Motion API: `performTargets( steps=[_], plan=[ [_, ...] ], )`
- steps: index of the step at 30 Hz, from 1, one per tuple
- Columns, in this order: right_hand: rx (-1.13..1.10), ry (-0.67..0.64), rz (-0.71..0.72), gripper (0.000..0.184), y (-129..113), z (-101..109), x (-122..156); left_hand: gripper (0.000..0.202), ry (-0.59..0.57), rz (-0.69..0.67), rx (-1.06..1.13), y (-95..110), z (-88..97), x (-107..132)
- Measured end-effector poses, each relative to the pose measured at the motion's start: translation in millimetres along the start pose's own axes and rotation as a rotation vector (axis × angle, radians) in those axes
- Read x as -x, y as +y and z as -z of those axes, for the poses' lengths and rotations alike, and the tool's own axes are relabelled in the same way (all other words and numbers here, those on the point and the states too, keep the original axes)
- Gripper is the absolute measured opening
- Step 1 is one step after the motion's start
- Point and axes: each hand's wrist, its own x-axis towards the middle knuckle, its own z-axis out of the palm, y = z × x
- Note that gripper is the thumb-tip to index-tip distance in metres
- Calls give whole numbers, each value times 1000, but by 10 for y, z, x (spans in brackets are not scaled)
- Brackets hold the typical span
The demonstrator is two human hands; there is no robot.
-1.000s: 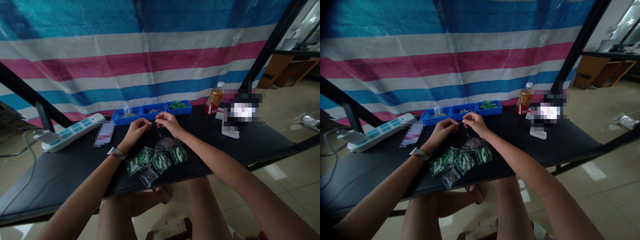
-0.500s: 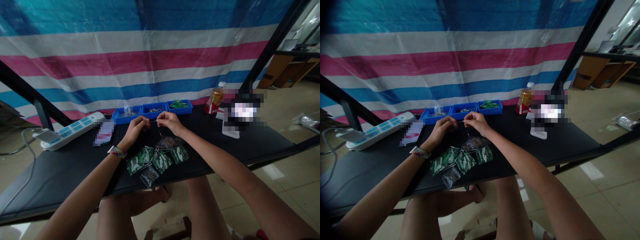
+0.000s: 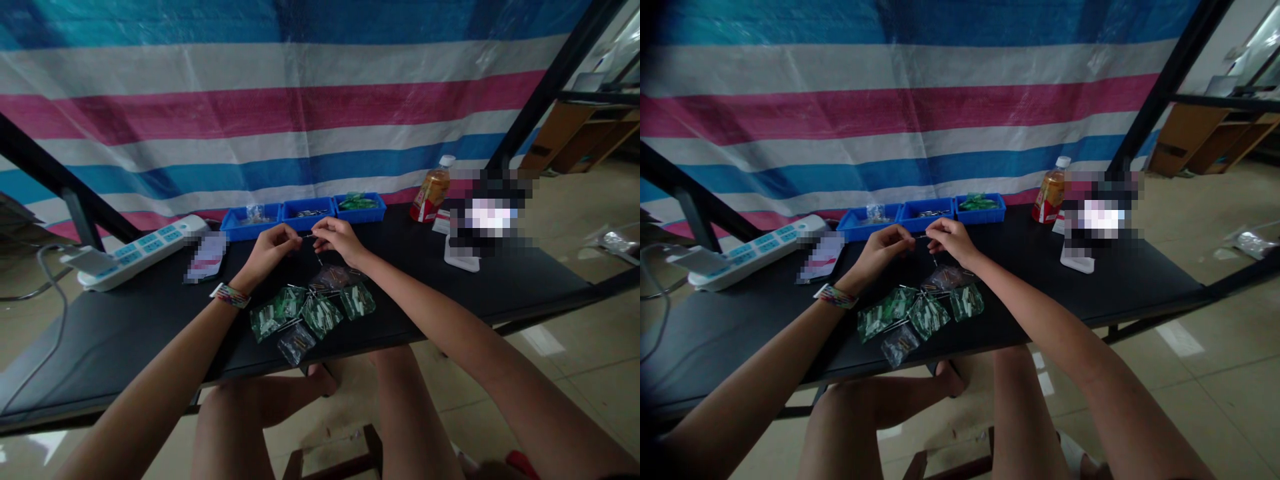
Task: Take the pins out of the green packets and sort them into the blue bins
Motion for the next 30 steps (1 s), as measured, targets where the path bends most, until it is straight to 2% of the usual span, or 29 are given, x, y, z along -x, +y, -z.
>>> performTargets(
  steps=[5,14,16,19,21,26,28,30],
  plan=[
    [-1,-24,3,19,2,0,-12,34,1,-6,-28,0,-1,-10],
    [-71,-86,-61,32,3,4,-26,32,96,-32,40,-18,-43,-16],
    [-116,-40,-52,34,-13,1,-53,31,124,-33,69,-4,-59,-10],
    [-142,122,9,34,-65,40,-128,29,153,-31,103,11,-50,-16],
    [-67,191,43,37,-111,117,-182,25,153,-34,106,8,-28,-27],
    [325,284,202,49,-185,382,-227,21,128,-19,69,-10,-8,-31],
    [437,261,223,48,-194,420,-191,20,108,-8,56,-8,-21,-22],
    [571,135,188,48,-201,386,-126,20,90,-1,40,-6,-33,-13]
  ],
)
